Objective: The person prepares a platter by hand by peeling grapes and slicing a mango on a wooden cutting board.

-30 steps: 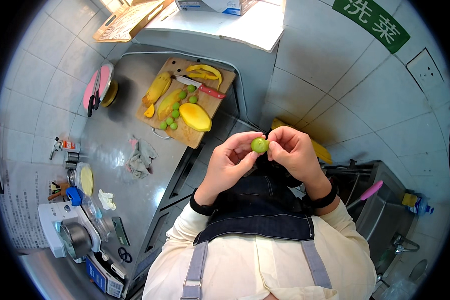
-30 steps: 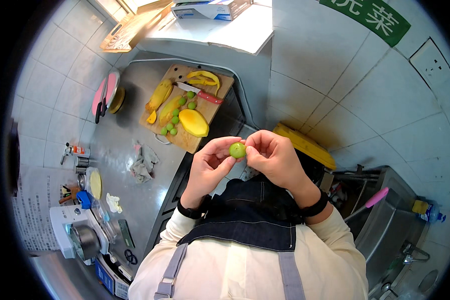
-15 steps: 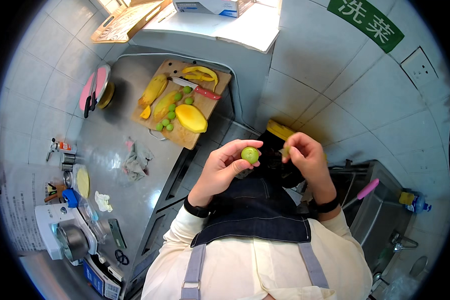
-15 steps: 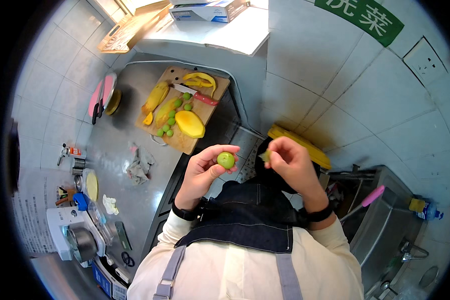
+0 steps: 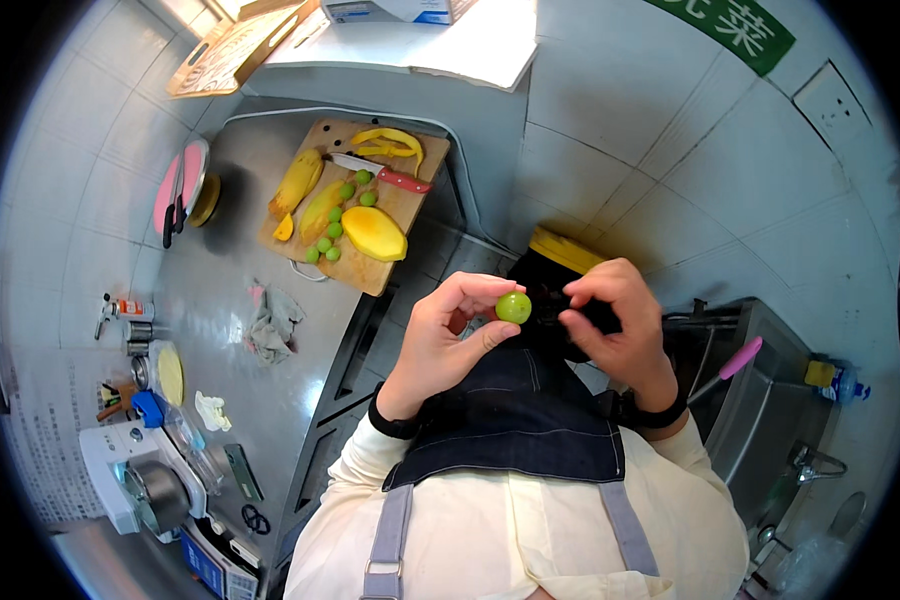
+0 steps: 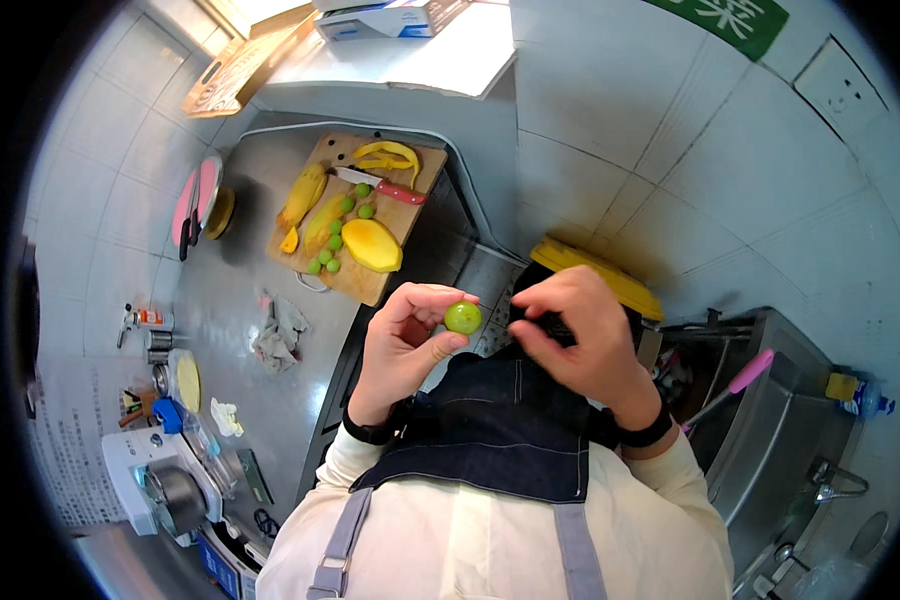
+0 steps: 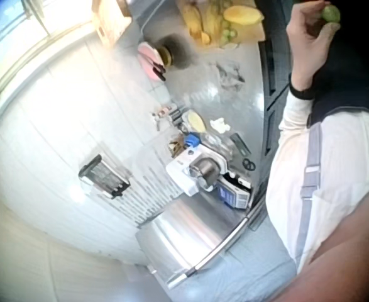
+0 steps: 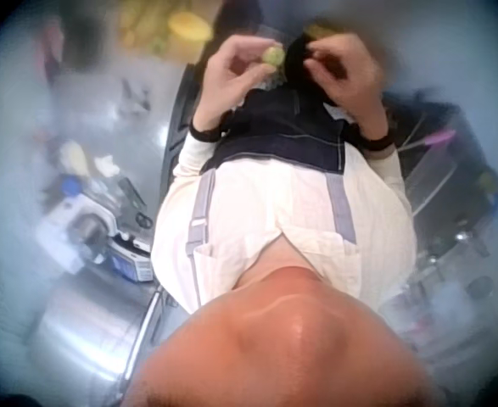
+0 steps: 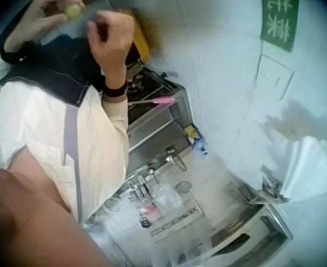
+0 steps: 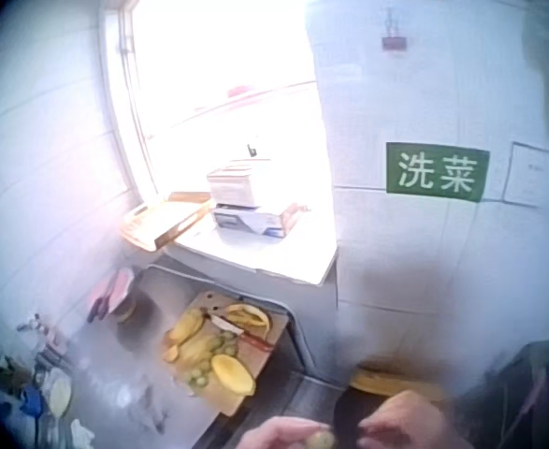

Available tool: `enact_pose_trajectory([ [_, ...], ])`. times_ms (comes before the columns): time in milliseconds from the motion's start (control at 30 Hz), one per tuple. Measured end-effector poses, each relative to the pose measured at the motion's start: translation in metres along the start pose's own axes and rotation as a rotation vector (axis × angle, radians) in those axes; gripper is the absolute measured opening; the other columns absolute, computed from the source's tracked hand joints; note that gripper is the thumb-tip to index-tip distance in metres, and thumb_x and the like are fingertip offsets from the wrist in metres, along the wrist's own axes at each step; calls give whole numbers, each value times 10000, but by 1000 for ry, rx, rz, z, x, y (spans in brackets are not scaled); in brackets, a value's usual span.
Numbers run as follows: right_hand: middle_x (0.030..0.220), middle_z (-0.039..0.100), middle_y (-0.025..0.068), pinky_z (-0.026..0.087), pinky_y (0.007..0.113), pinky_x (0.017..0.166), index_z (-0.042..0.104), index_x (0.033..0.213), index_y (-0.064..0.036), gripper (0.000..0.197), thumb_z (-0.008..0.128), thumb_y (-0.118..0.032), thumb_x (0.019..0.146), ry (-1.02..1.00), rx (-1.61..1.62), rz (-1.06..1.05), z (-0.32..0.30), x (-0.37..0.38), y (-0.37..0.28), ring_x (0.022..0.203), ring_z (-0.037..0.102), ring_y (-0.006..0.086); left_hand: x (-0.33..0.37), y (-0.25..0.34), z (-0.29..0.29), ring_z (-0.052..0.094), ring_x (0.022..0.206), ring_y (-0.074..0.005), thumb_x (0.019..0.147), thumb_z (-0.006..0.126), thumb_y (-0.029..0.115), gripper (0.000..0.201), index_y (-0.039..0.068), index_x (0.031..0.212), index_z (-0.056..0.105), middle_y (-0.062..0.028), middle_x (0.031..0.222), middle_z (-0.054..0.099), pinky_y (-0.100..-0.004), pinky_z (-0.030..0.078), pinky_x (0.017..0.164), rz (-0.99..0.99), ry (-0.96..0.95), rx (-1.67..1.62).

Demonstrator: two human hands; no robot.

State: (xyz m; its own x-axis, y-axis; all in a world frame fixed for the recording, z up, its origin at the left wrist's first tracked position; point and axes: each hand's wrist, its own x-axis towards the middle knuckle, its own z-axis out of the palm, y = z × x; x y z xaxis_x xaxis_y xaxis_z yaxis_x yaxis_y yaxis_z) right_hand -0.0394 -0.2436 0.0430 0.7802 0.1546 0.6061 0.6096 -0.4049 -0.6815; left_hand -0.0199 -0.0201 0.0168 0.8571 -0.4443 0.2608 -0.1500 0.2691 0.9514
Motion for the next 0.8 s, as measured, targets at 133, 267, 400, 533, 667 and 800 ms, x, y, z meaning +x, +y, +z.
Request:
enact_pose_trajectory([
  [133,788,608,51,458,337,653,634,887,-67,227,784,-20,724,-71,-6,-137,10,19,-11,716,584,224,2,4,3,638,988,-136,843,731,-16,357,-1,1179,612,-104,1178,637,-269,518,860,27,36,132],
  [267,782,605,39,450,333,659,639,892,-65,219,779,-24,728,-88,-60,-116,14,22,-10,709,580,218,2,7,2,652,901,-152,808,754,-9,361,25,1157,664,-107,1114,661,-263,526,802,101,85,295],
  [400,781,609,43,446,329,657,647,905,-60,212,773,-28,737,-127,-136,-208,17,26,-8,712,579,217,0,11,1,663,821,-170,786,769,11,369,42,1144,684,-108,1041,683,-263,535,746,134,118,435],
  [533,795,632,59,449,320,658,654,920,-45,223,771,-5,734,-212,-137,-228,15,28,-5,710,589,220,-1,9,-1,663,801,-171,788,773,30,346,31,1122,686,-104,995,692,-271,537,734,88,136,418],
  [667,790,611,58,450,329,657,634,893,-50,182,749,-26,754,-201,-173,-238,21,28,-1,715,574,222,0,6,-1,663,799,-169,793,772,42,320,22,1102,689,-101,958,693,-272,536,733,18,165,385],
  [800,778,599,66,455,335,652,613,859,-42,181,733,4,731,-163,-190,-256,24,29,0,708,568,230,-1,5,-3,636,927,-125,835,743,20,345,-30,1162,644,-83,1058,641,-241,517,819,-49,104,337],
])
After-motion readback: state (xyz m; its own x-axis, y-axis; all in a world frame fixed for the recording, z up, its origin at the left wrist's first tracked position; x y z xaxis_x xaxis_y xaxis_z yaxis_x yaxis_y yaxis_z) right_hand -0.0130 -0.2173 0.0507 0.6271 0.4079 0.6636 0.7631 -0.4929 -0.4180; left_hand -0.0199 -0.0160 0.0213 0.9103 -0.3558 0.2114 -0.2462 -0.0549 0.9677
